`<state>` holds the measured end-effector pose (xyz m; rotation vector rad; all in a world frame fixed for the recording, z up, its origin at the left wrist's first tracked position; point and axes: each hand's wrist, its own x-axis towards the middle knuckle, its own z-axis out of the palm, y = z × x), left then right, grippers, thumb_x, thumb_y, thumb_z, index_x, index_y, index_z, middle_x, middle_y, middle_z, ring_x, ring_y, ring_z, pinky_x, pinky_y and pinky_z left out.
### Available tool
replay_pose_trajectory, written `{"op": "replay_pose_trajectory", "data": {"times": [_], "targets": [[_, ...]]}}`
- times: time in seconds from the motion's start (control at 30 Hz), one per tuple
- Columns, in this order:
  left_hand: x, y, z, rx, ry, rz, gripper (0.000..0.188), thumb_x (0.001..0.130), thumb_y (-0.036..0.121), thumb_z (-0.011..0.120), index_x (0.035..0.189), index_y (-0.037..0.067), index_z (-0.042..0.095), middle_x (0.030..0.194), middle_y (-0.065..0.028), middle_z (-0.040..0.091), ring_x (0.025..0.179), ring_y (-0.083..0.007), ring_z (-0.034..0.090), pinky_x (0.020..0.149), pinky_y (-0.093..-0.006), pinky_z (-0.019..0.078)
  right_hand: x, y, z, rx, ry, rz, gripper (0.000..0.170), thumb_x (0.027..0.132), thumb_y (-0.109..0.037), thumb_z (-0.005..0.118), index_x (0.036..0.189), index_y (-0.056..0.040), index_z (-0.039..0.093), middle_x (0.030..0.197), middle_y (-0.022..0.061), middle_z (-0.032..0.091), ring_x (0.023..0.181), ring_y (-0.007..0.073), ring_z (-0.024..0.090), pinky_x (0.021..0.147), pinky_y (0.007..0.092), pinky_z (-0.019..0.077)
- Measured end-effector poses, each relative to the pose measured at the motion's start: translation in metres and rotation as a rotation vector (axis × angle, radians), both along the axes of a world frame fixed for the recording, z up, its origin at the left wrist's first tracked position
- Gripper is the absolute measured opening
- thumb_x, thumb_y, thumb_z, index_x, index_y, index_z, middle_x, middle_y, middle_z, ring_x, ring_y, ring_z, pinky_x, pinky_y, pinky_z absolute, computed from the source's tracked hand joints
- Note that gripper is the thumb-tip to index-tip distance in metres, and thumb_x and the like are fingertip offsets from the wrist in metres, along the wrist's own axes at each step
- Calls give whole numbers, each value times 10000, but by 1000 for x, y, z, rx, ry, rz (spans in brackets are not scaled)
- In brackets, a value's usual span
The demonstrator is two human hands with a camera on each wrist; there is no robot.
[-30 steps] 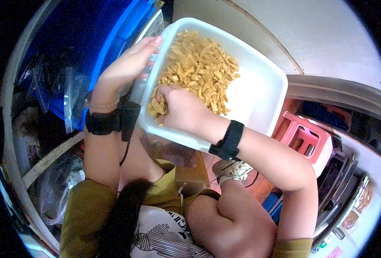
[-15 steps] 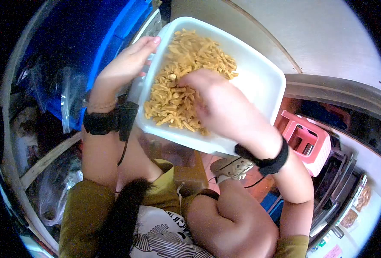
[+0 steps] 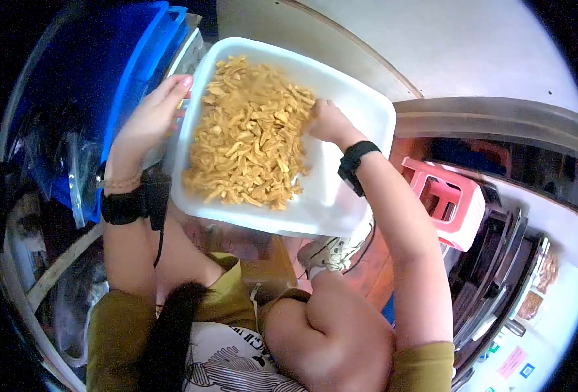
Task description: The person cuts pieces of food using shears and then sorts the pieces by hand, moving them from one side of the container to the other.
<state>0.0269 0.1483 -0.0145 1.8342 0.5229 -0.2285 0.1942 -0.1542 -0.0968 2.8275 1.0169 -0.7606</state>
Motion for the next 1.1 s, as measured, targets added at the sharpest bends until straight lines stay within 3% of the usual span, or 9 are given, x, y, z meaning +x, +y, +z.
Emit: {"op": "replay_pose_trajectory", "data": {"times": [0.07, 0.13, 0.2, 0.3, 0.57, 0.67, 0.73, 0.83, 1.1], "targets": [[0, -3, 3, 20, 14, 7, 527, 957, 522, 429, 1282, 113, 501, 1133, -51, 567, 968, -187, 550, 788, -287, 441, 3, -3, -23, 240, 43, -327, 488, 746, -102, 610, 1212, 5, 513, 1159, 254, 548, 1090, 412, 538, 930, 419, 467], [1, -1, 0, 32, 2, -1, 522, 959, 520, 427, 1280, 116, 505, 1119, -43, 569, 949, -180, 555, 754, -285, 444, 5, -5, -30, 248, -4, -343, 433, 781, -123, 580, 1191, 7, 531, 1130, 239, 562, 1071, 379, 558, 915, 392, 461], [2, -1, 1, 48, 3, -2, 521, 959, 520, 427, 1278, 115, 505, 1108, -43, 569, 941, -182, 558, 746, -285, 444, 8, -6, -28, 580, 551, -844, 446, 762, -209, 599, 1170, -44, 529, 1117, 110, 564, 986, 249, 543, 847, 379, 450], [1, -1, 0, 68, -4, -10, 520, 961, 517, 423, 1277, 112, 505, 1090, -44, 571, 931, -188, 565, 739, -285, 446, 0, -2, -21, 739, 759, -978, 311, 782, -294, 551, 1032, -109, 557, 1058, 59, 549, 933, 186, 502, 835, 346, 419], [0, -2, 1, 51, -27, -16, 510, 971, 505, 411, 1270, 104, 511, 1075, -50, 576, 944, -205, 579, 728, -278, 453, -16, 24, -16, 602, 726, -1092, 302, 784, -345, 543, 974, -110, 535, 1070, 74, 511, 942, 209, 502, 883, 371, 399], [0, -2, 1, 54, -27, -22, 512, 972, 506, 406, 1268, 102, 513, 1074, -54, 579, 937, -207, 581, 720, -282, 455, -24, 29, -7, 736, 542, -1238, 297, 808, -266, 527, 981, -25, 514, 918, 73, 545, 714, 191, 524, 692, 358, 470], [-1, -6, 3, 84, -117, 15, 579, 969, 494, 411, 1193, -25, 538, 991, -206, 655, 934, -247, 621, 839, -334, 452, -18, 22, -8, 725, 769, -1238, 312, 805, -304, 505, 1013, -72, 503, 960, 78, 523, 842, 217, 506, 790, 406, 423], [0, -4, 2, 92, -29, -19, 522, 969, 513, 408, 1271, 101, 511, 1084, -61, 587, 928, -203, 578, 720, -290, 462, -19, 23, -9, 858, 844, -1317, 376, 759, -362, 545, 1038, -118, 481, 1174, 127, 487, 1016, 279, 484, 908, 444, 379], [2, -3, 0, 112, -22, -26, 541, 960, 521, 414, 1278, 92, 502, 1106, -71, 586, 915, -212, 576, 730, -291, 466, -18, 28, -5, 880, 847, -1314, 427, 809, -374, 535, 1128, -93, 492, 1178, 133, 491, 999, 282, 477, 899, 422, 386]]}}
